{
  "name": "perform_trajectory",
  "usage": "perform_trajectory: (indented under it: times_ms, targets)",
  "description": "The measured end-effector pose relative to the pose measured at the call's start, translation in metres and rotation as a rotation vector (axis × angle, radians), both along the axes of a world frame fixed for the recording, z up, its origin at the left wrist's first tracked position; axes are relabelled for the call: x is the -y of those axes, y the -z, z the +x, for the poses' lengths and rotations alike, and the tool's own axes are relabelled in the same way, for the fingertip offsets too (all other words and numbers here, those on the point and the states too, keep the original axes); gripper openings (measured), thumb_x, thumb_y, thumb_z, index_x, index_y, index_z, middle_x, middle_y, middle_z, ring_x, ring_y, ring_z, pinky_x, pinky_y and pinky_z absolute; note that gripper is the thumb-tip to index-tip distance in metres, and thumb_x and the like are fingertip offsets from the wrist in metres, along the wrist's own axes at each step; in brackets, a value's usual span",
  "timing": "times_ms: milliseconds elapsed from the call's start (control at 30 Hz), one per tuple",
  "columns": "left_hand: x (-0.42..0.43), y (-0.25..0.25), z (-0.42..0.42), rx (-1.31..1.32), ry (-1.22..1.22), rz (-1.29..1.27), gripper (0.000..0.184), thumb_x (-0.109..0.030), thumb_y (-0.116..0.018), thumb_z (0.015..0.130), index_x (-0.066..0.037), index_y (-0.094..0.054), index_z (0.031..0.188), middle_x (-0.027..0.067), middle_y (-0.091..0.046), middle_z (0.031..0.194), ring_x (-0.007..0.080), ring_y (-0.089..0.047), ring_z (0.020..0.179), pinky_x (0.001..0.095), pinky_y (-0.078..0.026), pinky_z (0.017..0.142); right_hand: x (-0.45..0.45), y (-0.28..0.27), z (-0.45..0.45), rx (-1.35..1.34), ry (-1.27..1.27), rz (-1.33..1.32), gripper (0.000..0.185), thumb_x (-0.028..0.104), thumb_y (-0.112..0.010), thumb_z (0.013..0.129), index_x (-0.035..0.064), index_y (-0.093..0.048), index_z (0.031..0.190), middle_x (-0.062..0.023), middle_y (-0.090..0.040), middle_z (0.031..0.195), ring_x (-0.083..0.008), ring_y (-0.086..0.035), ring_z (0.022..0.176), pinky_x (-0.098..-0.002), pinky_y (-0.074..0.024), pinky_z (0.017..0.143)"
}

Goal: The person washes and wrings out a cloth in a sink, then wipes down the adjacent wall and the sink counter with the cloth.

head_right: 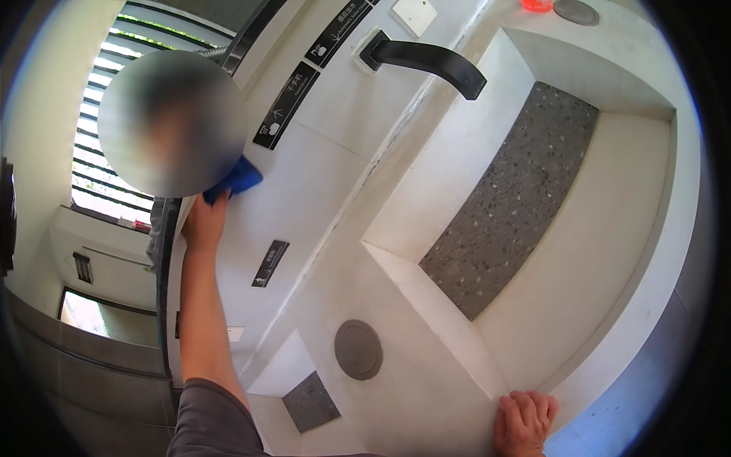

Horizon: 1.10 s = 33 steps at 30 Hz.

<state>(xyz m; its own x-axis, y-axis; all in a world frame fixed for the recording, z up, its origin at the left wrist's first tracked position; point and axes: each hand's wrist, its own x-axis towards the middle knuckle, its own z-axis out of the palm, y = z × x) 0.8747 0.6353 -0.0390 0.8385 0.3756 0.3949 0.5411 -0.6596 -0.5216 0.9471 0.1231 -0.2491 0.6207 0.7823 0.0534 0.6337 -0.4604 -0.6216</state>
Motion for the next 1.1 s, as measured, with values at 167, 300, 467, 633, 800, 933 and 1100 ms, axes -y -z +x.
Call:
perform_trajectory:
  times_ms: [167,300,467,633,800,933,1100]
  targets:
    - [0.031,0.027,0.095,-0.159,0.006,0.100,0.070,-0.030,-0.071,0.068,-0.019,-0.040,0.130,0.0059,-0.033,0.138,0.0307,-0.023,0.130,0.0484,-0.017,0.105,-0.001,0.000,0.000,-0.004,0.024,-0.031,0.021,0.015,-0.058,0.079,0.0105,-0.060,0.100,-0.0057,-0.059,0.103,-0.0253,-0.053,0.099,-0.0419,-0.0338,0.087]
    - [0.022,0.083,0.132,-0.441,0.211,0.061,0.052,-0.026,-0.059,0.077,-0.017,-0.045,0.126,0.0009,-0.033,0.138,0.0236,-0.018,0.133,0.0448,-0.009,0.107,-0.002,0.001,0.001,-0.010,0.028,-0.017,0.020,0.016,-0.059,0.079,0.0110,-0.060,0.099,-0.0056,-0.059,0.102,-0.0252,-0.053,0.099,-0.0413,-0.0342,0.087]
    - [0.010,0.141,0.142,-0.592,0.242,0.178,0.051,-0.028,-0.055,0.079,-0.017,-0.044,0.128,-0.0001,-0.031,0.140,0.0214,-0.014,0.134,0.0431,-0.005,0.108,0.000,0.000,0.000,0.009,0.034,-0.002,0.020,0.015,-0.060,0.078,0.0098,-0.060,0.098,-0.0061,-0.059,0.101,-0.0256,-0.054,0.097,-0.0407,-0.0352,0.086]
    - [0.011,0.148,0.120,-0.679,0.225,0.203,0.045,-0.020,-0.039,0.085,-0.016,-0.043,0.130,-0.0018,-0.032,0.139,0.0195,-0.015,0.134,0.0409,-0.005,0.109,0.001,-0.005,0.000,-0.003,0.031,0.069,0.019,0.012,-0.061,0.077,0.0078,-0.060,0.096,-0.0071,-0.060,0.097,-0.0269,-0.054,0.094,-0.0398,-0.0372,0.084]
    - [0.008,0.157,0.043,-0.759,0.196,0.166,0.045,-0.020,-0.040,0.085,-0.014,-0.042,0.130,-0.0014,-0.035,0.138,0.0192,-0.017,0.134,0.0400,-0.006,0.109,-0.001,-0.010,-0.001,0.021,0.015,0.084,0.018,0.011,-0.060,0.077,0.0074,-0.060,0.095,-0.0075,-0.060,0.096,-0.0271,-0.054,0.093,-0.0397,-0.0372,0.083]
    - [0.012,0.159,-0.010,-0.719,0.139,0.040,0.045,-0.019,-0.039,0.085,-0.014,-0.043,0.129,-0.0016,-0.036,0.137,0.0178,-0.019,0.133,0.0376,-0.007,0.109,-0.002,-0.008,-0.002,0.057,0.013,0.074,0.016,0.012,-0.059,0.078,0.0081,-0.059,0.093,-0.0072,-0.060,0.095,-0.0267,-0.054,0.093,-0.0403,-0.0365,0.083]
    - [0.007,0.169,-0.045,-0.688,0.095,0.021,0.044,-0.018,-0.036,0.087,-0.014,-0.041,0.131,-0.0024,-0.036,0.137,0.0160,-0.018,0.133,0.0366,-0.006,0.109,0.000,-0.004,-0.005,0.084,-0.005,0.058,0.016,0.014,-0.059,0.078,0.0094,-0.059,0.094,-0.0066,-0.060,0.096,-0.0263,-0.053,0.092,-0.0409,-0.0362,0.084]
